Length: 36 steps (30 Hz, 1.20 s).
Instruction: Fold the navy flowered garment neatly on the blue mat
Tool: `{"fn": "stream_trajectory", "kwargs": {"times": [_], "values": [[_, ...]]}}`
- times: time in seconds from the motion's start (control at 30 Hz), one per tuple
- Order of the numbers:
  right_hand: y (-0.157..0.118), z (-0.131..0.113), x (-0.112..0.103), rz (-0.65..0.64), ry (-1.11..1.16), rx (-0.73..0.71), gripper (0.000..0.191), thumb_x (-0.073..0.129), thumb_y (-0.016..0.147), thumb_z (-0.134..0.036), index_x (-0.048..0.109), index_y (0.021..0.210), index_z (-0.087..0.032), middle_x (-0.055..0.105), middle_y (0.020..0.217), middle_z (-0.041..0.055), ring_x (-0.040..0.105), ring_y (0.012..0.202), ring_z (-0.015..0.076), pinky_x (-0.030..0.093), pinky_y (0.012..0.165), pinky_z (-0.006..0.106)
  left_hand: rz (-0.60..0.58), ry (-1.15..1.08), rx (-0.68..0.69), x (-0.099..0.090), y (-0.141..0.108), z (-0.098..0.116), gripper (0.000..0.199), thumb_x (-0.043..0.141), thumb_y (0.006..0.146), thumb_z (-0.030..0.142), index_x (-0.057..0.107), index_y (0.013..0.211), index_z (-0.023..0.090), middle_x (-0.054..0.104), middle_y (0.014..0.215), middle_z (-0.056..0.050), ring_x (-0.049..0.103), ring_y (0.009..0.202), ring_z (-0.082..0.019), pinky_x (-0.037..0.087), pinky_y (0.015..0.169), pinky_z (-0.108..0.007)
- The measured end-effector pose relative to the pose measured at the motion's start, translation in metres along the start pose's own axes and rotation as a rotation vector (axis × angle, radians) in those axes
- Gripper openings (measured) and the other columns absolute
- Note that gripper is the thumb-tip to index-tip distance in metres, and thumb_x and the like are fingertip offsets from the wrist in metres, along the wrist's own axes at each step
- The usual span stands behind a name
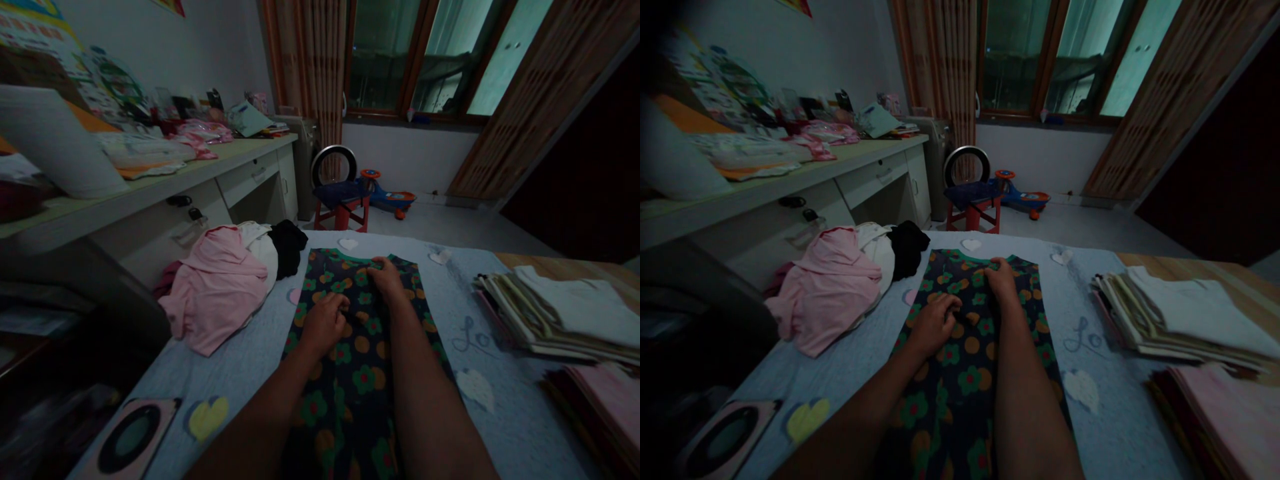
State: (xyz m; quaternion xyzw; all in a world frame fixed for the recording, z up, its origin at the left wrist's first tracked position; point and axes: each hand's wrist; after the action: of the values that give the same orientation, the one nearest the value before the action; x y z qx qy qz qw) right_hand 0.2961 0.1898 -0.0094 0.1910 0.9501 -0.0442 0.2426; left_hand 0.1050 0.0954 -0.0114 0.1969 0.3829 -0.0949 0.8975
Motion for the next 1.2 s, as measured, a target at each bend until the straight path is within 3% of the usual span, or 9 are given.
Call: {"fn": "stream_trajectory", "kwargs": {"times": [0.23,0.43,0.63,0.83,1.0,1.1,1.2], "values": [[0.008,0.004,0.003,0.015,-0.18,-0.088,0.036,0.059,0.071,-0.026,0.068,0.105,-0.015,0.069,0.095,0.0057,0.062,0.085,0.0198,0.047,0.079,0.029,-0.089,0.227,0.032,0.004,-0.001,0.001,0.021,0.052,0.079,0.008,0.06,0.092,0.022,0.062,0.097,-0.004,0.057,0.098,-0.022,0.047,0.087,-0.035],[0.003,-0.002,0.004,-0.046,-0.373,-0.144,0.038,0.062,0.078,-0.026,0.066,0.114,-0.013,0.069,0.109,0.0113,0.063,0.102,0.023,0.045,0.089,0.03,-0.132,0.386,0.048,0.004,0.001,0.01,0.012,0.063,0.085,0.024,0.06,0.096,0.022,0.063,0.099,-0.005,0.056,0.099,-0.025,0.046,0.087,-0.04],[-0.002,-0.01,0.004,-0.042,-0.508,-0.157,0.038,0.049,0.091,-0.028,0.062,0.122,-0.009,0.068,0.116,0.0172,0.062,0.11,0.0267,0.043,0.095,0.032,-0.152,0.465,0.121,0.006,0.002,0.018,0.017,0.058,0.088,0.018,0.058,0.104,0.022,0.062,0.106,-0.005,0.055,0.102,-0.024,0.045,0.087,-0.039],[-0.002,-0.007,0.002,-0.062,-0.493,-0.146,0.048,0.055,0.083,-0.018,0.056,0.13,-0.008,0.065,0.124,0.017,0.06,0.116,0.0265,0.043,0.097,0.031,-0.191,0.399,0.155,0.007,0.002,0.02,0.02,0.05,0.088,0.011,0.06,0.102,0.021,0.064,0.102,-0.005,0.058,0.098,-0.023,0.047,0.086,-0.037],[-0.003,-0.008,-0.001,-0.07,-0.468,-0.125,0.052,0.056,0.08,-0.02,0.055,0.131,-0.009,0.064,0.126,0.0174,0.06,0.116,0.0275,0.043,0.097,0.032,-0.096,0.248,0.08,0.012,0.002,0.011,0.024,0.047,0.085,0.008,0.057,0.102,0.021,0.064,0.098,-0.004,0.061,0.093,-0.02,0.048,0.084,-0.033],[-0.002,-0.008,-0.002,-0.065,-0.466,-0.092,0.048,0.058,0.081,-0.029,0.059,0.126,-0.01,0.066,0.12,0.0182,0.062,0.11,0.0302,0.045,0.093,0.035,-0.041,0.162,0.05,0.015,0.003,0.007,0.028,0.046,0.082,0.006,0.055,0.103,0.021,0.064,0.099,-0.004,0.061,0.093,-0.02,0.048,0.083,-0.032],[0.001,-0.007,-0.002,-0.034,-0.414,-0.073,0.043,0.059,0.078,-0.027,0.063,0.119,-0.012,0.067,0.115,0.0163,0.063,0.106,0.0287,0.046,0.089,0.034,0.002,0.09,0.045,0.015,0.003,0.008,0.033,0.044,0.079,0.003,0.053,0.105,0.021,0.063,0.103,-0.005,0.061,0.098,-0.02,0.048,0.086,-0.032]]}}
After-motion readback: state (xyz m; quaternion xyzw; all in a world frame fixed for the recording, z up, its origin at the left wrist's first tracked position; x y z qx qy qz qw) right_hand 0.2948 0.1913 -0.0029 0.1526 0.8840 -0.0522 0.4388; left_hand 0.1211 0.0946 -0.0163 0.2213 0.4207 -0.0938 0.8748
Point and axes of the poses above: each hand's wrist, its own y-axis towards the middle knuckle, its own x-axis out of the palm, z = x × y
